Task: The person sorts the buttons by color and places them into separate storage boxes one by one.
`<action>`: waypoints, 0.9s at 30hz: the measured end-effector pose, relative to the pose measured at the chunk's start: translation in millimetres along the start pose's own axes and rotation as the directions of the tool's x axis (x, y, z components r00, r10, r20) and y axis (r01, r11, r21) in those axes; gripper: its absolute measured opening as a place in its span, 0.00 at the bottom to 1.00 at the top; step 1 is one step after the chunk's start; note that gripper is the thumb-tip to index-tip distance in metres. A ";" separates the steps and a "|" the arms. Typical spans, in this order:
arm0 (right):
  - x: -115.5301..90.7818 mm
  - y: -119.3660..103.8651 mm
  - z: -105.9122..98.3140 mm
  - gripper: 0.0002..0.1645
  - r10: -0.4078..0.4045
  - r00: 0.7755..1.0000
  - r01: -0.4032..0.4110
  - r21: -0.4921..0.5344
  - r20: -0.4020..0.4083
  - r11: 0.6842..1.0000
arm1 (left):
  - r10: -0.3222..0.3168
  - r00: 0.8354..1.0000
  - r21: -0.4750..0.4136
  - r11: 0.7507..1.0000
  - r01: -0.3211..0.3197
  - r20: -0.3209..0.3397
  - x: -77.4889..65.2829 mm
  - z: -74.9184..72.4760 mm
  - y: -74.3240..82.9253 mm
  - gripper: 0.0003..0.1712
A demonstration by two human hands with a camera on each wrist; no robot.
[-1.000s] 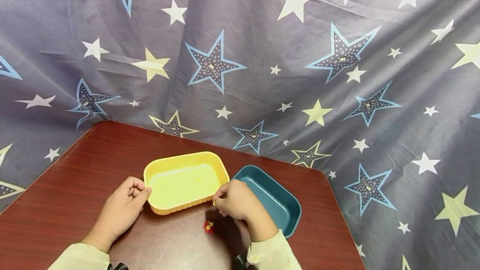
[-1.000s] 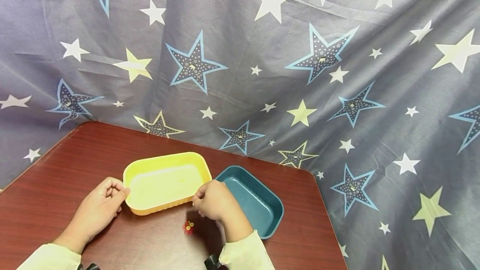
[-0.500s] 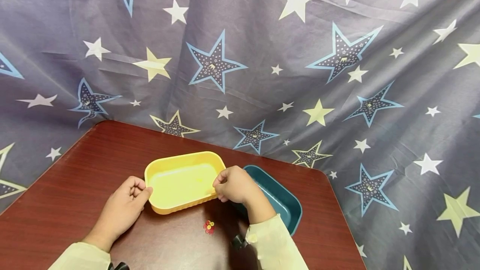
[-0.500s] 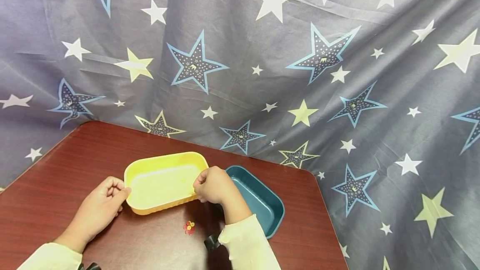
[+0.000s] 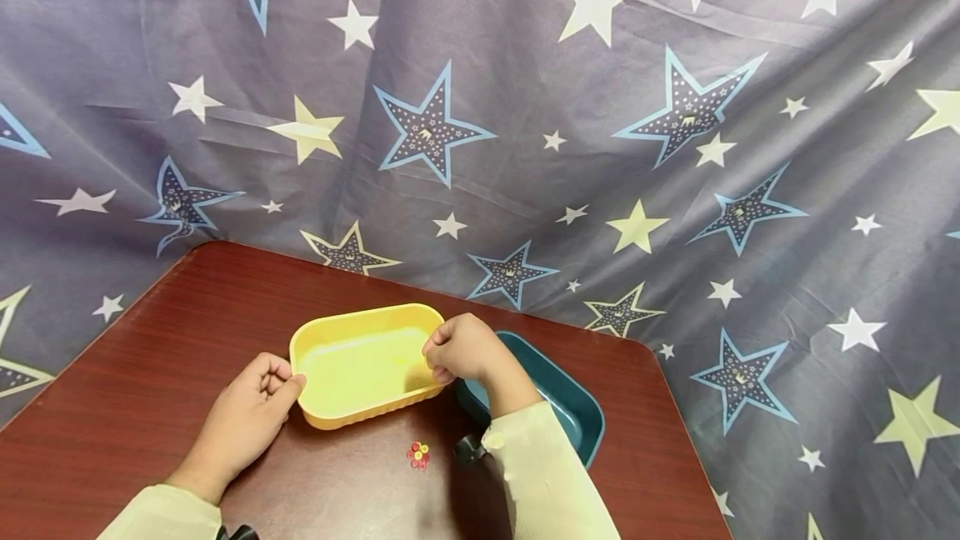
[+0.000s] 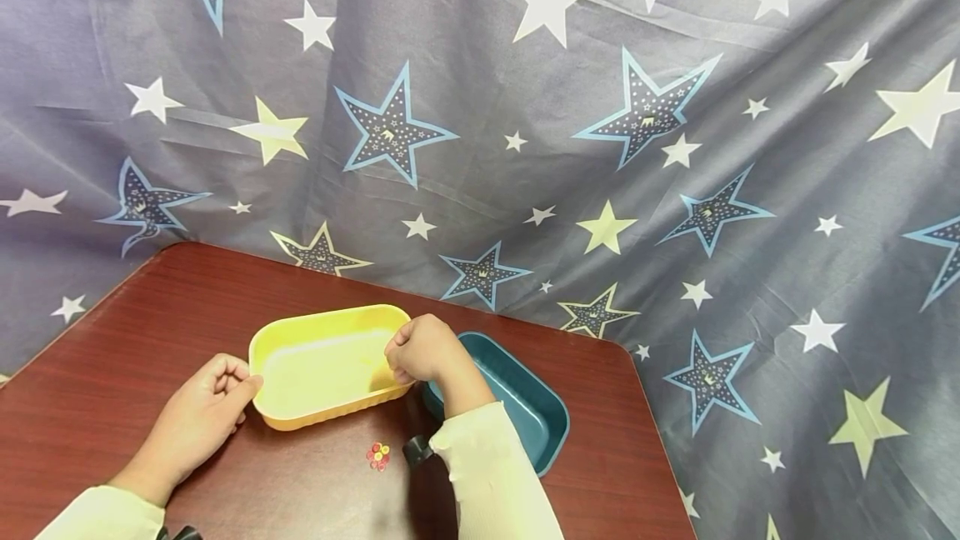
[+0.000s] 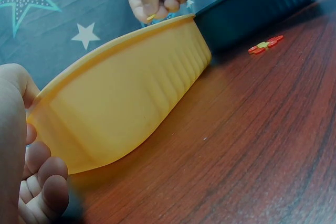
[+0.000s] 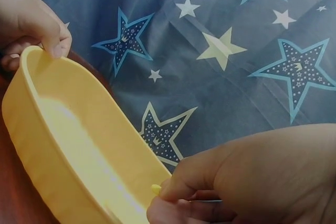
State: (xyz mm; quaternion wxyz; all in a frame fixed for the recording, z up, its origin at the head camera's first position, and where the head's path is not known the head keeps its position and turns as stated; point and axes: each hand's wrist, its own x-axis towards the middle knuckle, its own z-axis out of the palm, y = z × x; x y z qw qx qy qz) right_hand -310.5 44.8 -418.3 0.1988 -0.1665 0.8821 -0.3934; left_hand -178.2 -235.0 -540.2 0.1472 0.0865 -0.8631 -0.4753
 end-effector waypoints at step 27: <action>41.3 1.7 18.5 0.04 0.116 0.993 -0.116 0.013 -0.021 0.993 | 0.003 1.000 0.003 1.000 -0.003 0.003 -0.1 -0.4 0.4 0.16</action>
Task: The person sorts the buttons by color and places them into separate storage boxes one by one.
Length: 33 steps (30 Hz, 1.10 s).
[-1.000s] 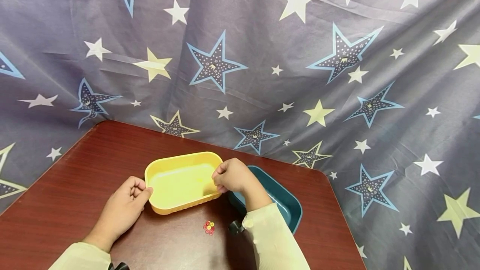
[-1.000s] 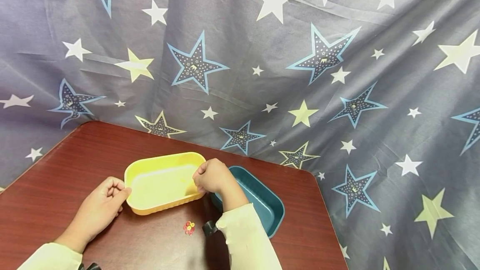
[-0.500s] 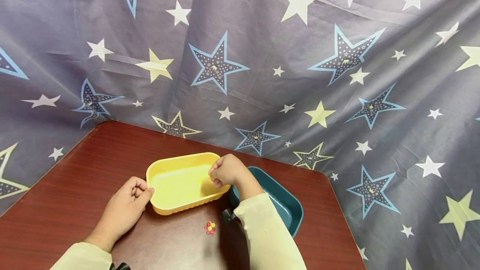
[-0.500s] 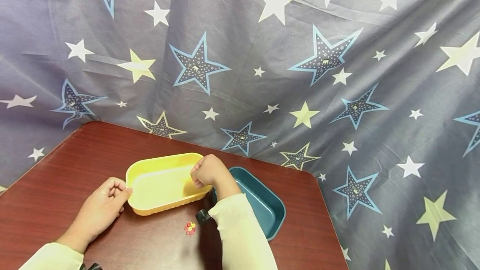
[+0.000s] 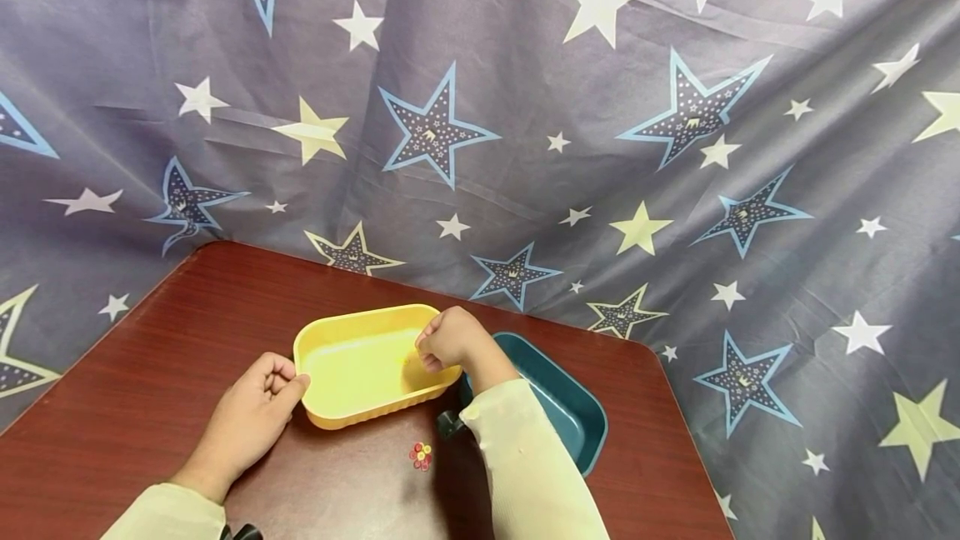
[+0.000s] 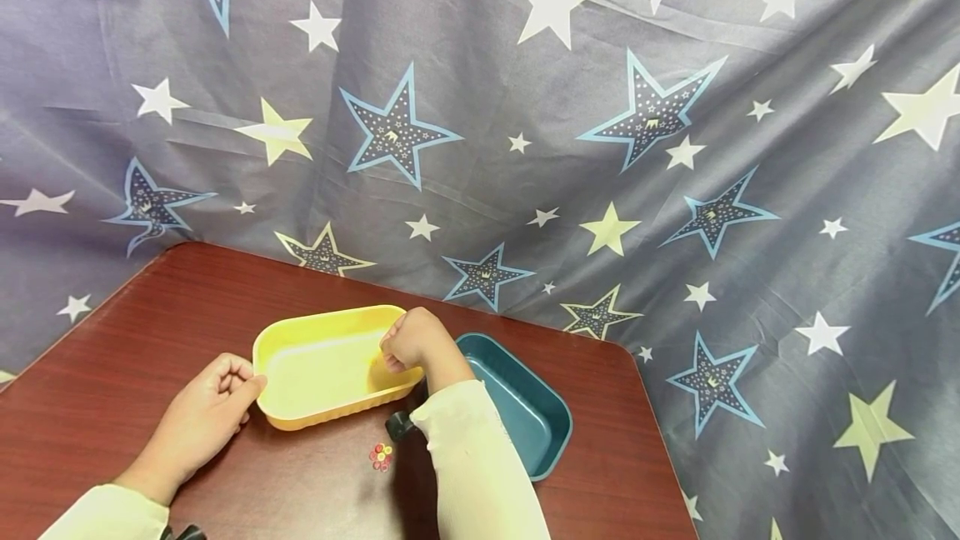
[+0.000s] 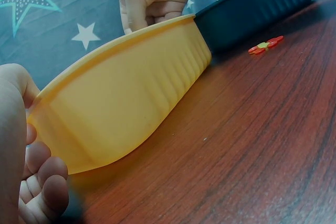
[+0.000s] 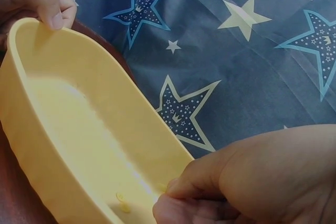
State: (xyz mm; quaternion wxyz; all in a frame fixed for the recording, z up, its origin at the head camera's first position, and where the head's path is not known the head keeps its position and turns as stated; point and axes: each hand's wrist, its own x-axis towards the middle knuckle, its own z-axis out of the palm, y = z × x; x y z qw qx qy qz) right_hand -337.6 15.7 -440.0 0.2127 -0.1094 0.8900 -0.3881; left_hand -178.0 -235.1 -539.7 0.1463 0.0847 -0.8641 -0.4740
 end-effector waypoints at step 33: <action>-54.0 -7.5 -26.8 0.05 -0.139 0.990 0.139 -0.112 0.005 0.984 | -0.006 1.000 0.005 1.000 0.006 -0.002 -0.4 -0.1 0.2 0.19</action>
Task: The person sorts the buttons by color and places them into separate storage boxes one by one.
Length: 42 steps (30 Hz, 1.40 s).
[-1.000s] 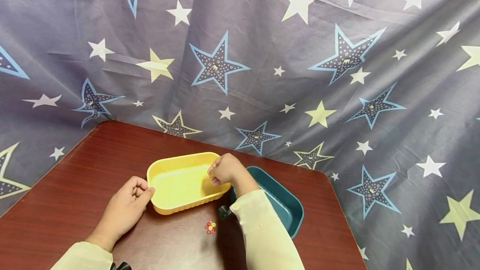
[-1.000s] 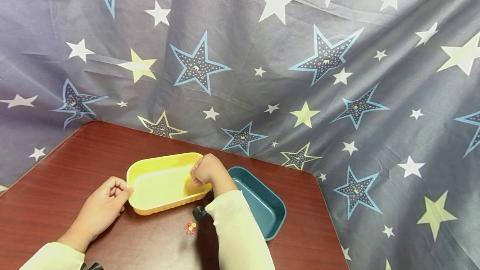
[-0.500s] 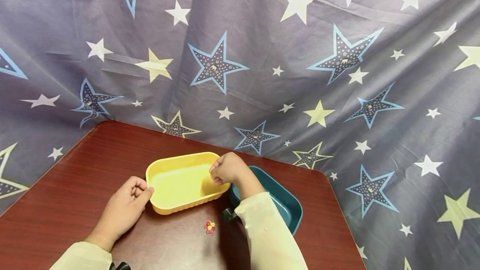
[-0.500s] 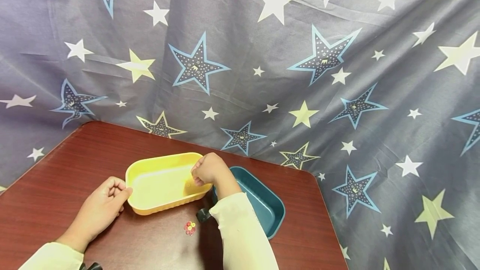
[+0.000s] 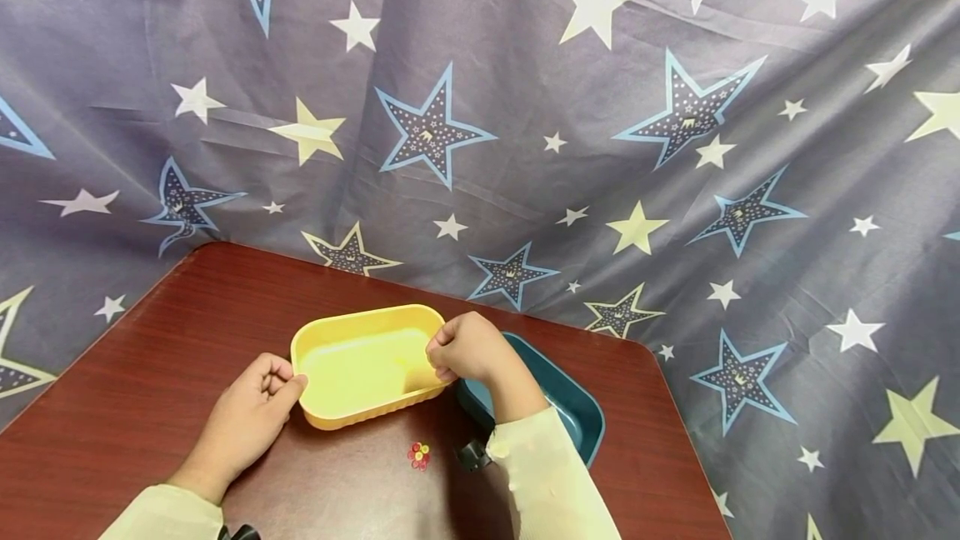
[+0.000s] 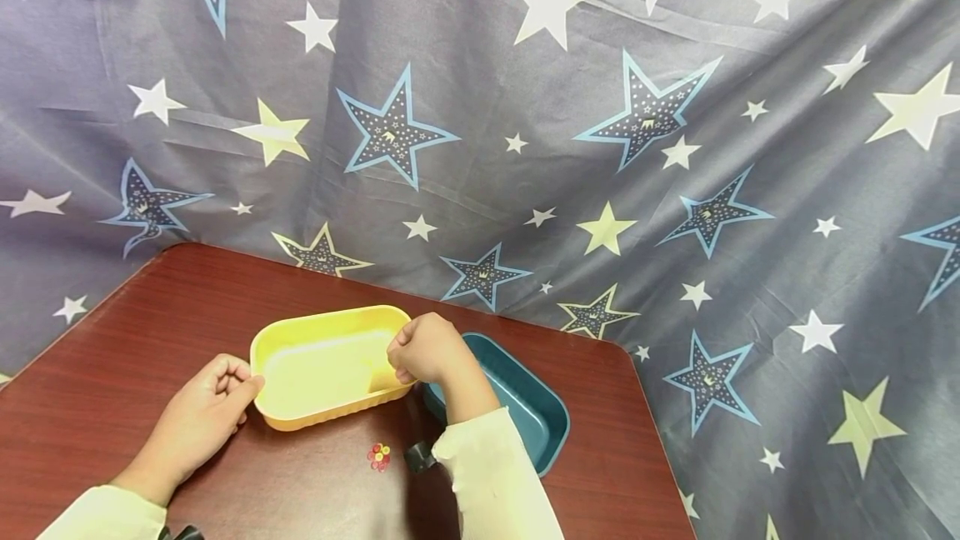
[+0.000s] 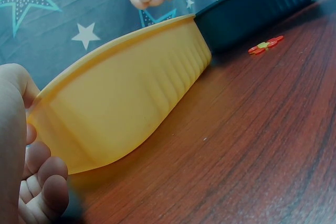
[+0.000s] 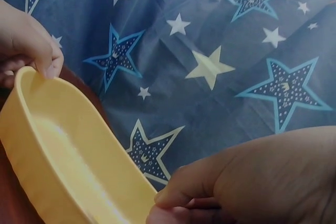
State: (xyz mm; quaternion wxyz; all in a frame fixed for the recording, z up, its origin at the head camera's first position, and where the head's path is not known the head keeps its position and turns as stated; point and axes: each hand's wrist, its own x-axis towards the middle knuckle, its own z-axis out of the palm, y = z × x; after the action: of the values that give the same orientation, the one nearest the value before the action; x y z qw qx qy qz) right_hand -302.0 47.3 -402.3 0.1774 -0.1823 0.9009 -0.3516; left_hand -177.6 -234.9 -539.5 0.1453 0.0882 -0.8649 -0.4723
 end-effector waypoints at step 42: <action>-59.6 60.6 64.3 0.12 -0.093 0.996 0.089 -0.395 0.009 0.914 | 0.006 1.000 -0.005 1.000 -0.006 -0.003 -0.2 0.5 -0.8 0.18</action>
State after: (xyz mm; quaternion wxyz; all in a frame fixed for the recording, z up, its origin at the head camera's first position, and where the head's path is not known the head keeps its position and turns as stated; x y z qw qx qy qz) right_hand -233.7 79.3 -477.5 0.1157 -0.2543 0.9447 -0.1715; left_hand -177.5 -234.9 -540.5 0.1481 0.0860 -0.8638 -0.4739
